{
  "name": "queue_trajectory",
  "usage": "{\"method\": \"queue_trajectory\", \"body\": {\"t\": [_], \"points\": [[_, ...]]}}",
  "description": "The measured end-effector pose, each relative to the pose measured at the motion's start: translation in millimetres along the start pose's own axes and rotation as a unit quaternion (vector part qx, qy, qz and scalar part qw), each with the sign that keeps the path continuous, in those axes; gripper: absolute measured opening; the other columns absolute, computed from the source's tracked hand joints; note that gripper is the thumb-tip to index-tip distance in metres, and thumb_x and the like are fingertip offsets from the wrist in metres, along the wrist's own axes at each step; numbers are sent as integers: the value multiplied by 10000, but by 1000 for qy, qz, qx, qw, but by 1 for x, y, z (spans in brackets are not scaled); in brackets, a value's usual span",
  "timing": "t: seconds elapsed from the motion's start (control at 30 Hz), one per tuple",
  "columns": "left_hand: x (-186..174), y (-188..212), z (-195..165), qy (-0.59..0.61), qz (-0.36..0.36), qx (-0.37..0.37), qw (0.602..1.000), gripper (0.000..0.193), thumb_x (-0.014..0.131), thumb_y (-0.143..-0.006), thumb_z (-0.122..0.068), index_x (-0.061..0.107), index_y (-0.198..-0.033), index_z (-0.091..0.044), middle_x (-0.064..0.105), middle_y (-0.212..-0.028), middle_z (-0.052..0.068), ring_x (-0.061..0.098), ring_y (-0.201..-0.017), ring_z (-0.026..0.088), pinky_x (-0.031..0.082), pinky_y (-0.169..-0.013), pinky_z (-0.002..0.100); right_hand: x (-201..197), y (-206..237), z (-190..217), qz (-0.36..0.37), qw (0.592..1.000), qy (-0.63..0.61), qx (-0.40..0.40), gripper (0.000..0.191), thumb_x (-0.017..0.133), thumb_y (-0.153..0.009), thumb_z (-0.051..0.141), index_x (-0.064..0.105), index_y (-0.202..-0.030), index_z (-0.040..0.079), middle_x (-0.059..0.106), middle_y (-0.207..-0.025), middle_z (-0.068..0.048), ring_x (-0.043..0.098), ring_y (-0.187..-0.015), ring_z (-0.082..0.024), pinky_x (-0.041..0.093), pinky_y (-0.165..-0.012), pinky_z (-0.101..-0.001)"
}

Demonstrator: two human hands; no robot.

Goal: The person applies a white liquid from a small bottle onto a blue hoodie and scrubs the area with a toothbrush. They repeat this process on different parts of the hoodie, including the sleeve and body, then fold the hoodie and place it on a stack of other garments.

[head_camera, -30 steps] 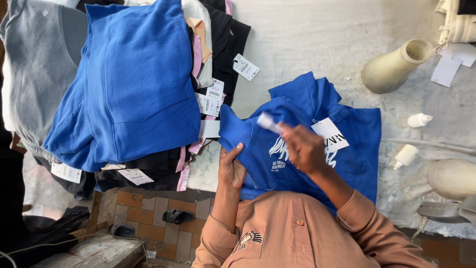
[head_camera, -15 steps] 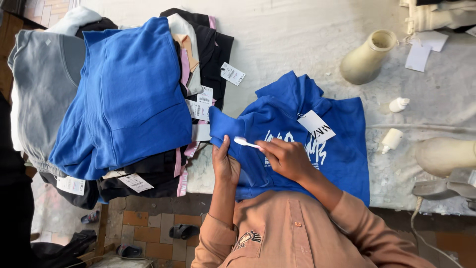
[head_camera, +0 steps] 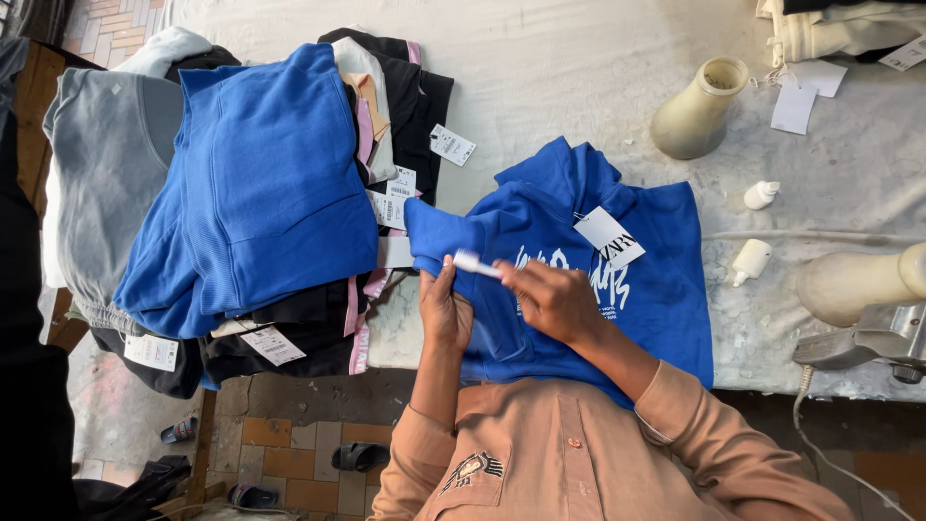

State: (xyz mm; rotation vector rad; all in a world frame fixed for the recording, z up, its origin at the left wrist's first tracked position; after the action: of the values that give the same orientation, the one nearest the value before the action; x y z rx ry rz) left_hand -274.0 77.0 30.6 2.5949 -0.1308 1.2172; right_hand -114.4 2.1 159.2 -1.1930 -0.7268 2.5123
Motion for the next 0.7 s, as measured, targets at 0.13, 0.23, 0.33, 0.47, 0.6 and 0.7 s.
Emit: {"method": "queue_trajectory", "body": {"t": [0.13, 0.23, 0.33, 0.47, 0.6, 0.7], "points": [[4, 4, 2, 6, -5, -21, 1000, 489, 553, -1024, -51, 418, -1493, -10, 581, -1374, 142, 583, -1258, 228, 496, -1082, 388, -3, 5, -5, -2, 998, 49, 41, 252, 729, -929, 95, 758, -1176, 138, 640, -749, -51, 650, -570, -235, 494, -486, -358], [10, 8, -2, -1, 0, -13, 1000, 507, 538, -1013, -47, 399, -1499, -17, 581, -1393, 145, 586, -1267, 235, 498, -1074, 390, -2, 7, 6, 9, 998, 55, 0, 268, 740, -906, 125, 762, -1173, 138, 631, -730, -57, 652, -556, -236, 498, -473, -370], [12, 10, 0, -23, 5, -20, 1000, 542, 535, -1003, -27, 374, -1520, -44, 576, -1393, 138, 595, -1262, 225, 497, -1065, 382, -4, 4, 3, 0, 997, 75, 17, 254, 710, -911, 130, 767, -1159, 137, 655, -763, -73, 651, -576, -269, 505, -486, -386], [7, 4, -3, 5, 12, -19, 1000, 539, 542, -1007, -20, 370, -1518, -14, 566, -1402, 166, 615, -1246, 249, 512, -1075, 396, -30, 13, -40, -93, 975, 64, 192, 163, 658, -1035, 150, 749, -1157, 94, 699, -803, -96, 694, -662, -276, 513, -565, -392], [-19, -3, -10, -4, -17, -4, 1000, 580, 630, -1001, -53, 378, -1519, 10, 540, -1391, 180, 608, -1225, 263, 510, -1046, 401, -59, 58, -65, -138, 966, 40, 214, 165, 647, -1055, 171, 730, -1157, 71, 752, -991, -146, 745, -846, -303, 578, -708, -363], [-36, -13, -16, -153, -60, 76, 984, 768, 749, -868, -14, 336, -1514, -39, 527, -1412, 159, 590, -1235, 242, 476, -1054, 359, -97, 127, -109, -172, 925, 118, 317, 198, 652, -1066, 150, 707, -1238, 70, 742, -1101, -171, 738, -971, -336, 571, -800, -403]]}}
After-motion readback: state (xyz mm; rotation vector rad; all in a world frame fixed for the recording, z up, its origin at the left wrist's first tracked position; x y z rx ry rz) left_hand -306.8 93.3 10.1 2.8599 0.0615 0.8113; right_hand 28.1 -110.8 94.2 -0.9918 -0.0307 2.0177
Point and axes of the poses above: each hand's wrist, its own y-axis away from the middle knuckle, its own x-axis out of the palm, z = x × y, the point moved 9 cm from there along -y, towards the middle knuckle
